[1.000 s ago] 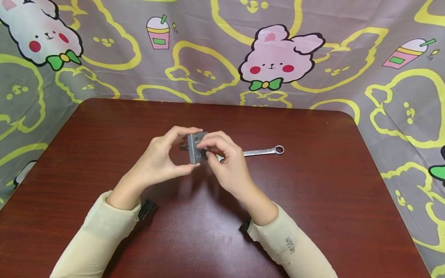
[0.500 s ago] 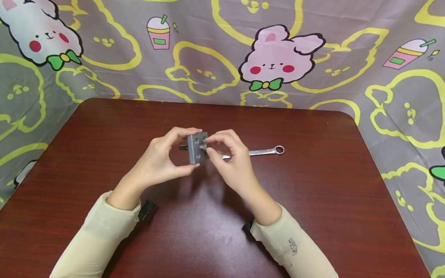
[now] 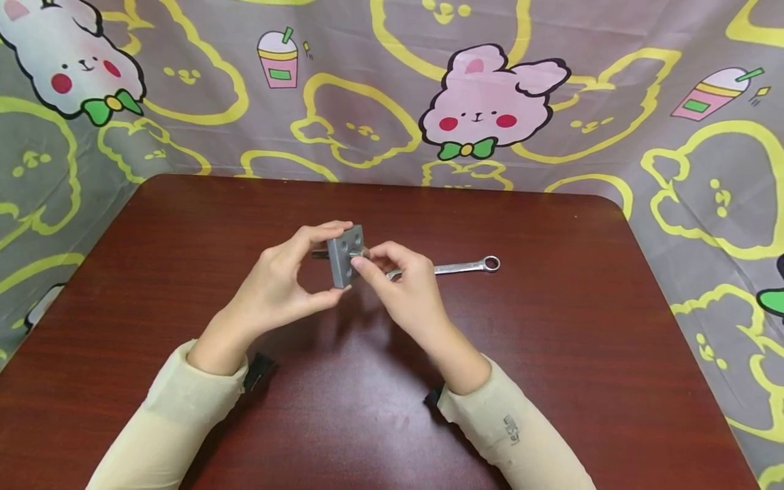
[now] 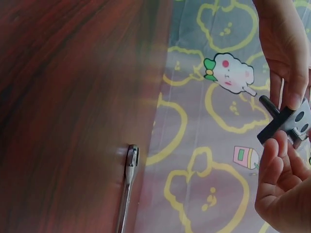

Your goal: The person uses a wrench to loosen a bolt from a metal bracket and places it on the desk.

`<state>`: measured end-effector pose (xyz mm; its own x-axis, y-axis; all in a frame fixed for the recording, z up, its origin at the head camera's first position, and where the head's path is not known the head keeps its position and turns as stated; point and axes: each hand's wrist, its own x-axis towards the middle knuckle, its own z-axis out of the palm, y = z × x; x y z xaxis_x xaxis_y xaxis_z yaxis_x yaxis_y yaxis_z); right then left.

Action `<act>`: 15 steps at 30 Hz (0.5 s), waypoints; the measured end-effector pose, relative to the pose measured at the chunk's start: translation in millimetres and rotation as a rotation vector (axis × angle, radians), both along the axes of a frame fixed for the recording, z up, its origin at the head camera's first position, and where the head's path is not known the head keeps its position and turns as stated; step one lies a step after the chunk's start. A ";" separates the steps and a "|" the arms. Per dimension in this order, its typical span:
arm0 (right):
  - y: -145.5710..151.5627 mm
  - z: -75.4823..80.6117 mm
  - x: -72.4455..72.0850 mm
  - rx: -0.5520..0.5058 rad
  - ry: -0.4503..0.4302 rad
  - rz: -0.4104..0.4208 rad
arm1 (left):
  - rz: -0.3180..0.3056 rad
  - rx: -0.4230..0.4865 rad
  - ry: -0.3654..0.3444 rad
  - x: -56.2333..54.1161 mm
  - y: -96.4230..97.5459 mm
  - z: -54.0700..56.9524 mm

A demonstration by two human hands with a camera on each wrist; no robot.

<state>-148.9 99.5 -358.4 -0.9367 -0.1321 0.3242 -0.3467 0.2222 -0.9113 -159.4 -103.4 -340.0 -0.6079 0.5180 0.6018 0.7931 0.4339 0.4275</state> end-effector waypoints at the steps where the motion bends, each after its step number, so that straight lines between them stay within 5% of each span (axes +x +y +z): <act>1: -0.4 0.1 0.0 -0.012 0.005 -0.002 | -0.002 0.000 0.003 0.3 0.0 0.2; 15: -0.6 1.1 6.7 -0.032 0.091 0.039 | -0.015 -0.017 -0.006 0.4 -0.5 -0.5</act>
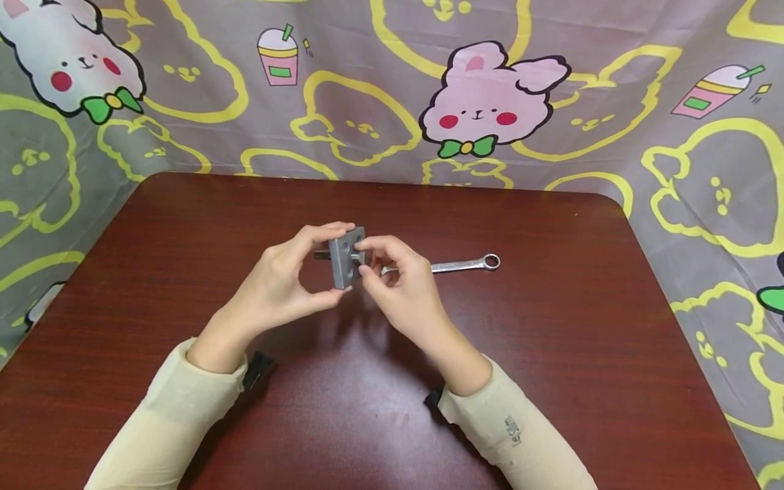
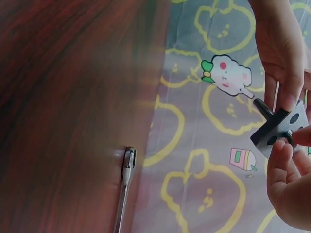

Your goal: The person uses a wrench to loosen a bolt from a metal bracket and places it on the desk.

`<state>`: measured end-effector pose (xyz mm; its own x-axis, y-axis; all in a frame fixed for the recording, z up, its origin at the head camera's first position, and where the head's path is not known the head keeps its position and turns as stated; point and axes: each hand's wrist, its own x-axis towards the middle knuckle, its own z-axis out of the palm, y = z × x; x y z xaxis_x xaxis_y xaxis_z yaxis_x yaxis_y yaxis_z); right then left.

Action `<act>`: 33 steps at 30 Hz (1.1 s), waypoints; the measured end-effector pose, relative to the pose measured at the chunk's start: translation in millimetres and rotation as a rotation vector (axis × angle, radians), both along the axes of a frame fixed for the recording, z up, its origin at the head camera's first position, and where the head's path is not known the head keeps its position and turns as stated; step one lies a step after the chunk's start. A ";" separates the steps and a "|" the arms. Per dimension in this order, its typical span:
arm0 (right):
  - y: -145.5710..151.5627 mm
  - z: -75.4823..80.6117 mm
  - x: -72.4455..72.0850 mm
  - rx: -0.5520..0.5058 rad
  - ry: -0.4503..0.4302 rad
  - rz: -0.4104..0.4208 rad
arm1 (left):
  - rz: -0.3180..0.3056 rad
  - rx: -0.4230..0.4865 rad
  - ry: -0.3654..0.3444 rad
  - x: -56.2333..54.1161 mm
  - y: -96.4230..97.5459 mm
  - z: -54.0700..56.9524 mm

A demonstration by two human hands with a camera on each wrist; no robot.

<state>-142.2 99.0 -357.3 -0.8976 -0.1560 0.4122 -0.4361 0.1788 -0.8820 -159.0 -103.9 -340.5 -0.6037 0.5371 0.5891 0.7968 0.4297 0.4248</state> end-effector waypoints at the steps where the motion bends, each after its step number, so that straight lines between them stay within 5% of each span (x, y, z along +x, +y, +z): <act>1: 0.2 -0.2 0.3 -0.003 0.004 0.004 | -0.001 -0.002 -0.002 0.0 0.3 0.0; 21: 4.3 0.7 2.7 -0.098 0.078 0.132 | -0.003 -0.027 -0.098 -0.6 2.4 -3.8; 33: 11.5 2.7 5.1 -0.061 0.118 0.095 | 0.020 -0.054 -0.082 -0.5 2.4 -2.9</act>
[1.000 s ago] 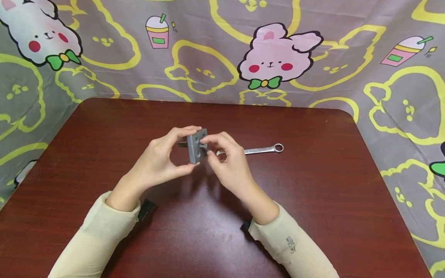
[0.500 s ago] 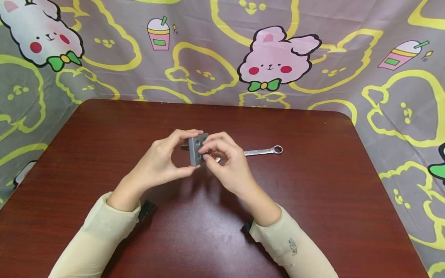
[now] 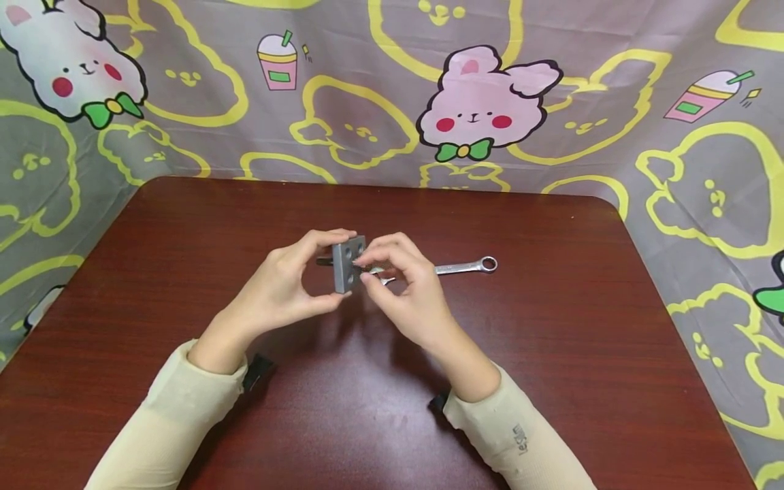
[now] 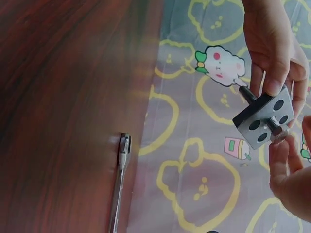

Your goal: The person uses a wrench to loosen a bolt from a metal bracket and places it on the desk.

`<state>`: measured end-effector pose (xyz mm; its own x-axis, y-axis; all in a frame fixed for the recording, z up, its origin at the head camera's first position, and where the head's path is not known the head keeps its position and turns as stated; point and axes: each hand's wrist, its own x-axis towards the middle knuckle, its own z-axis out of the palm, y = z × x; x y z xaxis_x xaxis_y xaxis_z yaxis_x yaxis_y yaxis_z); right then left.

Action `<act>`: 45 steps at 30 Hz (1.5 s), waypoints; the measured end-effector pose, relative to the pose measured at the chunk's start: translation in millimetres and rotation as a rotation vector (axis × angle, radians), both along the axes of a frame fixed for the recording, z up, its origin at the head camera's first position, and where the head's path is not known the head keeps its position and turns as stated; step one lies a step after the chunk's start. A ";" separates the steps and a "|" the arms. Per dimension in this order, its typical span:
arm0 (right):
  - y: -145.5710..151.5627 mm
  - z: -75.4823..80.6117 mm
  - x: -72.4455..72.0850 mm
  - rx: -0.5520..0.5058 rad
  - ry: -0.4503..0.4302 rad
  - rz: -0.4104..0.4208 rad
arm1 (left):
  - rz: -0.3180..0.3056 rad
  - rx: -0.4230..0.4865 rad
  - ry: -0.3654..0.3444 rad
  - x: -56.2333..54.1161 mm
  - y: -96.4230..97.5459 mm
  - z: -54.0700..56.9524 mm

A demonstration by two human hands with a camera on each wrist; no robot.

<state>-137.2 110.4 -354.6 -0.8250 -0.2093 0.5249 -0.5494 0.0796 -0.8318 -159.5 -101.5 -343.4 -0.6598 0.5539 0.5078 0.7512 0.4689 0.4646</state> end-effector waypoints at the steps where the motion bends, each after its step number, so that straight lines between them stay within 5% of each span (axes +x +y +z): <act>1: 0.7 -0.7 -0.3 0.002 -0.017 -0.019 | 0.000 0.000 0.006 0.2 0.1 0.0; 9: 4.1 -5.2 -2.3 0.058 -0.210 -0.138 | -0.003 0.027 0.066 0.8 0.8 0.8; 21: -3.9 0.2 -1.8 -0.048 -0.334 -0.054 | 0.004 0.028 0.079 3.3 0.2 1.1; 45: -6.6 0.6 1.1 -0.016 -0.117 -0.097 | 0.007 0.001 0.039 -0.2 5.1 1.6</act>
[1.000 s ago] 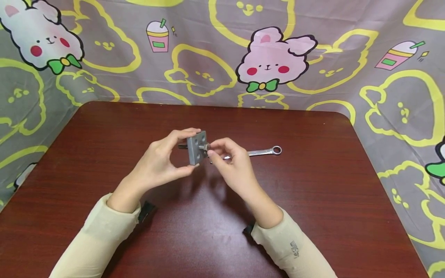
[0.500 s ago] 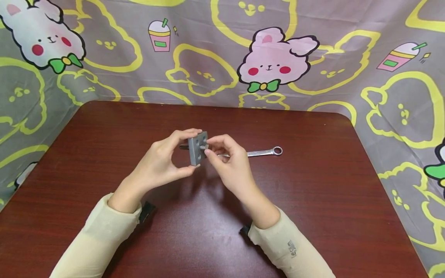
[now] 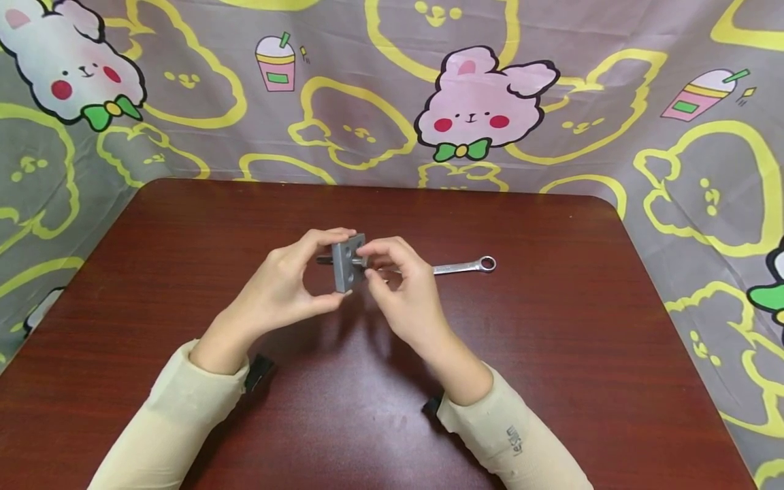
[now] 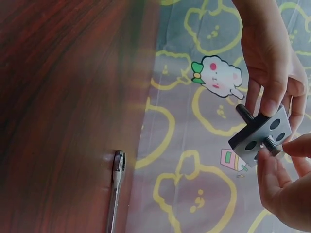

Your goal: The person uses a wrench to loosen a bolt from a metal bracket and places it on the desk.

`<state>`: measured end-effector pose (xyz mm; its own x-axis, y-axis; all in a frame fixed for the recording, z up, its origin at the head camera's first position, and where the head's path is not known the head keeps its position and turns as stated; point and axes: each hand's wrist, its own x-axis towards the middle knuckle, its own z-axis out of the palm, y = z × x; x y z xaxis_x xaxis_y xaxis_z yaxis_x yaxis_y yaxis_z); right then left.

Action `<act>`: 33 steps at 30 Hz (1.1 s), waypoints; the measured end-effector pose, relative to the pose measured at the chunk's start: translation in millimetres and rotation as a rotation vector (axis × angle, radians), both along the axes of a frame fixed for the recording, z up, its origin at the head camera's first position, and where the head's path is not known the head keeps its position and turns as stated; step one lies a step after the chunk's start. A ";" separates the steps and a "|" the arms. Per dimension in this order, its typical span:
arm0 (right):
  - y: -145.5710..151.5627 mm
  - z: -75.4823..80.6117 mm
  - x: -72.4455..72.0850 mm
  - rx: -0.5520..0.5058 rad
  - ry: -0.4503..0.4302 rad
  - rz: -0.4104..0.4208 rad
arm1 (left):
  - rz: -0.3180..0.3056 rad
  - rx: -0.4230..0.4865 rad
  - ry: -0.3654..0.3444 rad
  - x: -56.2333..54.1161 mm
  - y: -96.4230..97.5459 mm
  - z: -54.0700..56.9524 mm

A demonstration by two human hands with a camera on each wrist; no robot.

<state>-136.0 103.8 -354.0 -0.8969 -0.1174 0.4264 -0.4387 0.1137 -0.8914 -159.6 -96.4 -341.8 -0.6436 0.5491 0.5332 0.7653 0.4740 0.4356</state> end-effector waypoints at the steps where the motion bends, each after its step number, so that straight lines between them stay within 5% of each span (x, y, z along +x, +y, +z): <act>1: -0.1 0.3 0.2 -0.004 0.007 0.005 | 0.000 -0.005 -0.007 -0.3 0.1 0.2; 8: 0.5 6.1 2.8 -0.028 0.078 0.046 | 0.004 -0.036 -0.066 -1.9 -0.4 -0.9; 14: 8.1 2.6 2.4 0.017 0.090 0.018 | 0.007 -0.014 -0.048 -3.2 -2.3 0.0; 24: 12.9 -2.9 -1.8 0.188 -0.141 -0.055 | 0.015 0.001 0.004 0.3 -0.9 2.0; 33: 5.0 -0.8 -2.2 0.097 -0.137 -0.051 | 0.018 0.014 0.072 3.7 -2.7 3.9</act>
